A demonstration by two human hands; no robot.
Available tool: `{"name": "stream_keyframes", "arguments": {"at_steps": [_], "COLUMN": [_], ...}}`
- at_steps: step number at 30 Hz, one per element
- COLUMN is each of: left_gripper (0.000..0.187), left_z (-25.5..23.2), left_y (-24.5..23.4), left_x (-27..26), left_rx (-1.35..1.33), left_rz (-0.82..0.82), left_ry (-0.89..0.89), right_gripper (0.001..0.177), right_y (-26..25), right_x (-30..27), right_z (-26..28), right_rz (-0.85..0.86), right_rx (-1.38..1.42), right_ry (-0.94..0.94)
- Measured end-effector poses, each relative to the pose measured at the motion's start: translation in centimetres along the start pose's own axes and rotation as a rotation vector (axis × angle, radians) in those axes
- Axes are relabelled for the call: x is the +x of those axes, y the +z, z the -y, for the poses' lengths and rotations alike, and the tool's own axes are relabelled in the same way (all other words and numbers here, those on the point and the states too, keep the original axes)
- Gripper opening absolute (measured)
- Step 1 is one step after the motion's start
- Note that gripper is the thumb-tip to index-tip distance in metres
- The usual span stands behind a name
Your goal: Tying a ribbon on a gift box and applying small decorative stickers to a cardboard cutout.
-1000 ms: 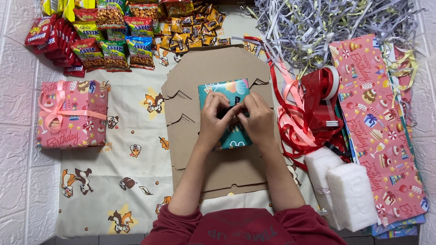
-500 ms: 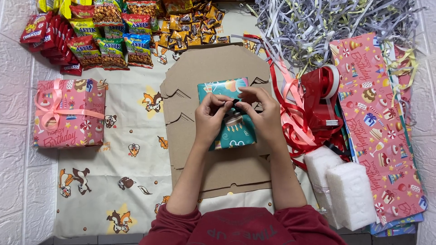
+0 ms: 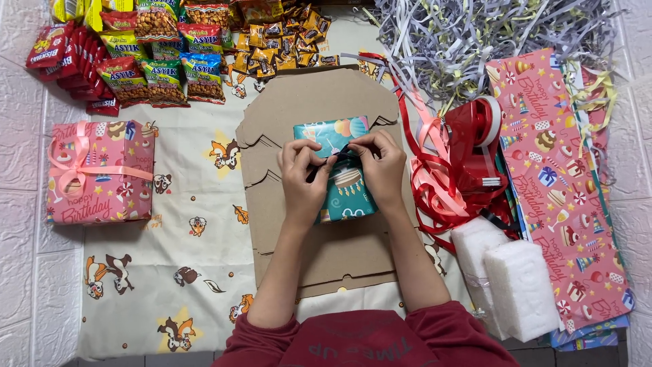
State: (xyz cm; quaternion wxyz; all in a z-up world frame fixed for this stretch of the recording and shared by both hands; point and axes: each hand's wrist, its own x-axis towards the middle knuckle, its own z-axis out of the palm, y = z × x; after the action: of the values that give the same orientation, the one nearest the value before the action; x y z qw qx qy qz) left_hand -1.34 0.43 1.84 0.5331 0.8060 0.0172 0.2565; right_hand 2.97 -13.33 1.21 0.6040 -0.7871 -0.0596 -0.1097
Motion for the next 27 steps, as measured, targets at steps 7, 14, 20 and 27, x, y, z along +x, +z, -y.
{"name": "stream_keyframes", "arguments": {"at_steps": [7, 14, 20, 27], "left_gripper": [0.027, 0.031, 0.032, 0.039], "left_z": [0.8, 1.9, 2.4, 2.0], "left_y": [-2.8, -3.2, -3.2, -4.9], "left_x": [-2.7, -5.0, -5.5, -5.3], "left_rx": [0.203, 0.227, 0.243, 0.164], "left_rz": [0.012, 0.033, 0.055, 0.183], "left_ry": [-0.051, -0.004, 0.025, -0.025], "right_gripper": [0.005, 0.005, 0.004, 0.011], "right_y": [0.1, 0.4, 0.2, -1.6], "right_x": [0.0, 0.3, 1.0, 1.3], "right_z": [0.5, -0.2, -0.8, 0.4], "right_rz": [-0.006, -0.013, 0.012, 0.101], "right_rx": [-0.095, -0.231, -0.234, 0.060], "right_ry": [-0.029, -0.069, -0.037, 0.103]}}
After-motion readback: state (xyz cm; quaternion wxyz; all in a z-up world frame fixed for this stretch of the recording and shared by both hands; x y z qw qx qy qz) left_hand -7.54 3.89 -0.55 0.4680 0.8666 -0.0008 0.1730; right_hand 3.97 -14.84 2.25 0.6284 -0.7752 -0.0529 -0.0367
